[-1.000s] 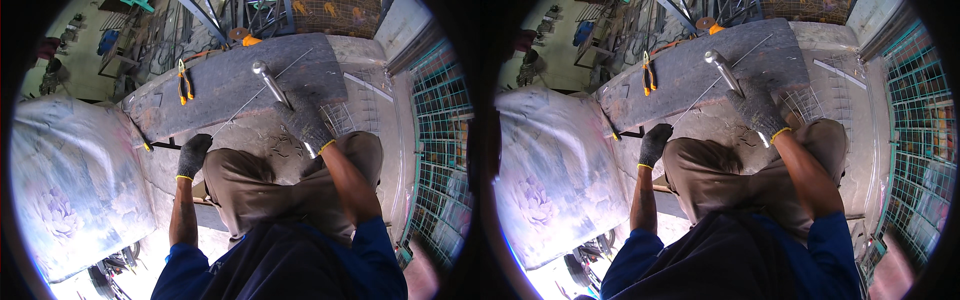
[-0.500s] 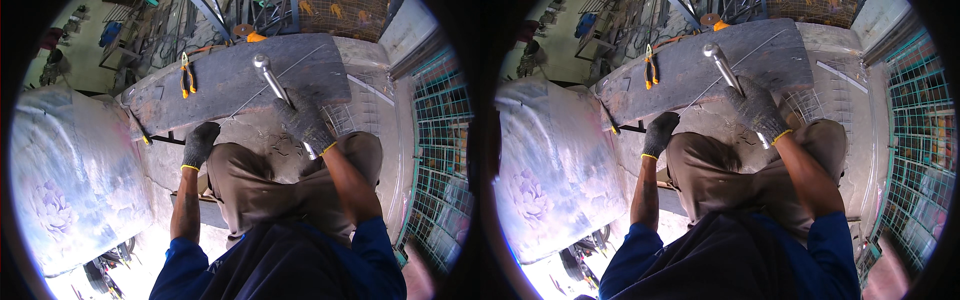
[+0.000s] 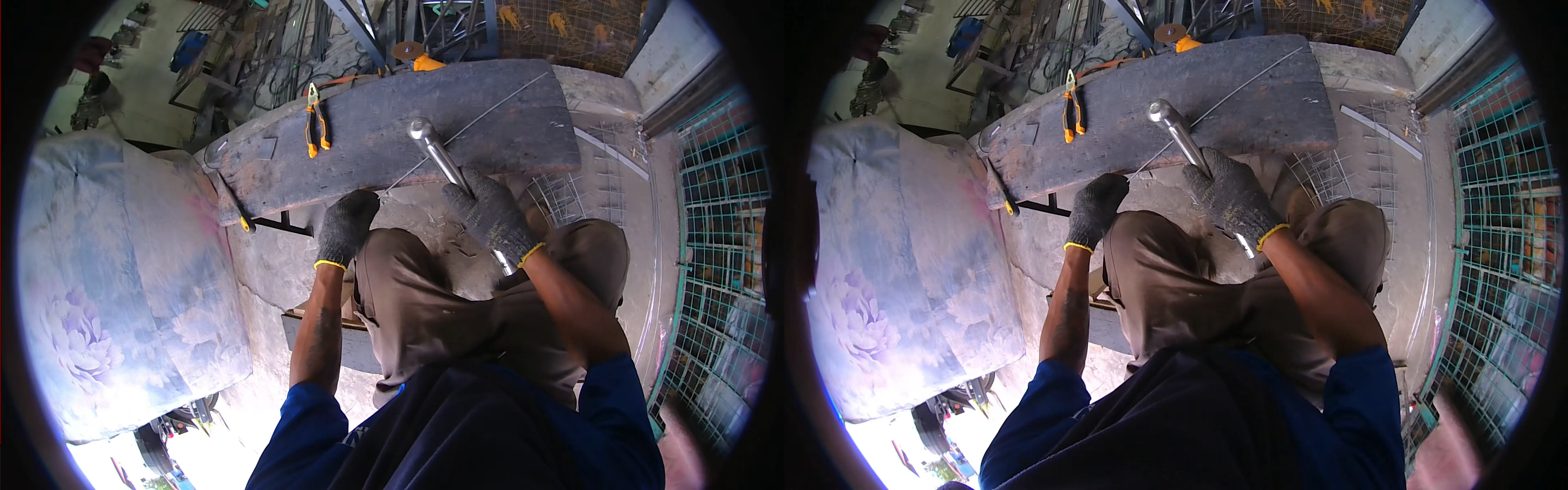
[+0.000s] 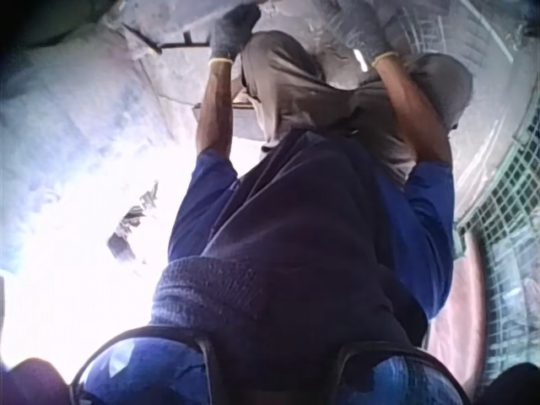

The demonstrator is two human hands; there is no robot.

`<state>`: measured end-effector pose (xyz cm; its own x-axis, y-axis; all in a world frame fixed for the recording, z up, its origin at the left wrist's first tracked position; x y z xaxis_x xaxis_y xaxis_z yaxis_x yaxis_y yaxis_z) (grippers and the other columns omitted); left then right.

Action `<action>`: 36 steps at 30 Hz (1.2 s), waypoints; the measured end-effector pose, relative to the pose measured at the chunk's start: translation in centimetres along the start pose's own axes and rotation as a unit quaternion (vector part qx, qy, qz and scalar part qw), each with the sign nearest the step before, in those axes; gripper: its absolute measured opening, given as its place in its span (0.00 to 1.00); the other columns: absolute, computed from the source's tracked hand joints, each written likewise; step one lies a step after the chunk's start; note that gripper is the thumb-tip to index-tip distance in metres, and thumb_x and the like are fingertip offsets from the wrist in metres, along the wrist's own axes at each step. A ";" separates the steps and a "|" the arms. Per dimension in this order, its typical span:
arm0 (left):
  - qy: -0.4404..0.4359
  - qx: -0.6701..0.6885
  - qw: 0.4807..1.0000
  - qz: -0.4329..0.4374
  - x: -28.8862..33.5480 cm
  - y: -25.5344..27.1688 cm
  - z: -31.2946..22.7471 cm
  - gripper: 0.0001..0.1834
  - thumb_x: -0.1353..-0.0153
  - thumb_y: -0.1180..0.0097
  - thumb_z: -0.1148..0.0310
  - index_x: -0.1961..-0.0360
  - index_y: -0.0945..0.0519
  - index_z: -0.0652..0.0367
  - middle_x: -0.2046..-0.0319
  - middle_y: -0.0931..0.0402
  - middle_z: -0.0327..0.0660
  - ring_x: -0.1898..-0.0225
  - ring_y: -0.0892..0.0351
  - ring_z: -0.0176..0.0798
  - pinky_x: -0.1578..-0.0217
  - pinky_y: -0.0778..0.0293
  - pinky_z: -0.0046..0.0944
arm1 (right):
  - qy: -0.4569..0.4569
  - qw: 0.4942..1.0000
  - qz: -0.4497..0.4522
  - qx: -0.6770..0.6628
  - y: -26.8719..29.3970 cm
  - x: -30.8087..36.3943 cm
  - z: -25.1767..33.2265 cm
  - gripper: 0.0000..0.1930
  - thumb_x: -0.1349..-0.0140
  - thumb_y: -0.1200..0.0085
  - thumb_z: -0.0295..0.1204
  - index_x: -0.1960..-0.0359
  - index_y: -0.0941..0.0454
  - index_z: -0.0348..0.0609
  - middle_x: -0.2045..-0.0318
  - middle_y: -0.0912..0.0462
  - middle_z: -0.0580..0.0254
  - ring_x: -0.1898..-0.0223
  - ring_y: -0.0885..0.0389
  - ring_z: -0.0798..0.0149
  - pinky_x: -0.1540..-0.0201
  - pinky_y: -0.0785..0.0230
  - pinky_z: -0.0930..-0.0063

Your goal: Straightening a metal rod by hammering it against a metal block and using pliers for alignment.

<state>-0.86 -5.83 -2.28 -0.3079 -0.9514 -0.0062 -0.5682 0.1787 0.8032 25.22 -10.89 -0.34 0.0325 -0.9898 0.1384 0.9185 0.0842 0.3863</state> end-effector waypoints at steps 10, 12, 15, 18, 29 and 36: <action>-0.036 -0.067 0.997 0.002 0.0 -0.3 0.2 0.14 0.34 0.43 0.63 0.55 0.17 0.60 0.57 0.17 0.52 0.53 0.18 0.56 0.54 0.23 0.46 | 0.027 0.997 -0.061 0.039 0.2 -0.4 -1.7 0.18 0.32 0.47 0.43 0.55 0.24 0.39 0.69 0.19 0.45 0.67 0.18 0.48 0.61 0.28 0.57; -0.052 -0.092 0.994 0.005 0.0 0.1 0.6 0.14 0.34 0.43 0.63 0.55 0.17 0.61 0.57 0.17 0.51 0.54 0.18 0.56 0.54 0.23 0.46 | 0.049 0.995 -0.087 0.002 0.8 -1.1 -2.5 0.18 0.32 0.46 0.44 0.56 0.23 0.39 0.73 0.20 0.46 0.69 0.19 0.51 0.62 0.28 0.57; -0.146 -0.236 0.959 0.063 0.1 -0.1 -0.9 0.14 0.34 0.44 0.63 0.54 0.18 0.60 0.59 0.17 0.50 0.56 0.18 0.57 0.56 0.22 0.46 | -0.016 0.979 -0.109 -0.172 2.1 -2.6 -5.1 0.16 0.32 0.46 0.43 0.62 0.22 0.41 0.77 0.20 0.52 0.76 0.21 0.57 0.70 0.29 0.61; -0.091 -0.130 0.986 0.048 -0.5 1.9 -6.8 0.14 0.33 0.48 0.65 0.51 0.19 0.58 0.59 0.18 0.50 0.60 0.18 0.55 0.60 0.22 0.46 | -0.167 0.940 -0.082 -0.284 5.1 -1.4 -4.2 0.13 0.34 0.42 0.44 0.70 0.22 0.51 0.83 0.27 0.72 0.86 0.30 0.74 0.85 0.39 0.76; 0.178 0.742 0.610 0.211 -1.5 -7.2 -26.3 0.15 0.29 0.47 0.63 0.49 0.23 0.61 0.69 0.22 0.35 0.73 0.25 0.27 0.75 0.28 0.27 | -0.111 0.891 -0.090 -0.432 5.1 -4.5 -11.3 0.10 0.31 0.46 0.40 0.61 0.19 0.50 0.74 0.19 0.66 0.77 0.21 0.66 0.74 0.25 0.72; 0.181 0.758 0.590 0.211 -3.1 -7.8 -27.5 0.11 0.30 0.45 0.62 0.53 0.20 0.56 0.67 0.18 0.38 0.70 0.19 0.34 0.68 0.21 0.36 | 0.164 0.982 -0.078 -0.057 3.9 -5.2 -9.0 0.14 0.34 0.47 0.33 0.50 0.21 0.46 0.57 0.15 0.56 0.58 0.16 0.57 0.53 0.23 0.63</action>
<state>25.47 -11.20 7.84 -0.6388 -0.6841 0.3521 -0.6129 0.1758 -0.7704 32.21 -6.43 -7.74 -0.0040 -0.9749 -0.2228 0.9599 -0.0662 0.2723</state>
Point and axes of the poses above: each hand's wrist, its own x-axis away from the middle knuckle, its own y-axis out of the back of the hand, z = x × y, the point moved 8 cm from there along -x, towards the middle knuckle
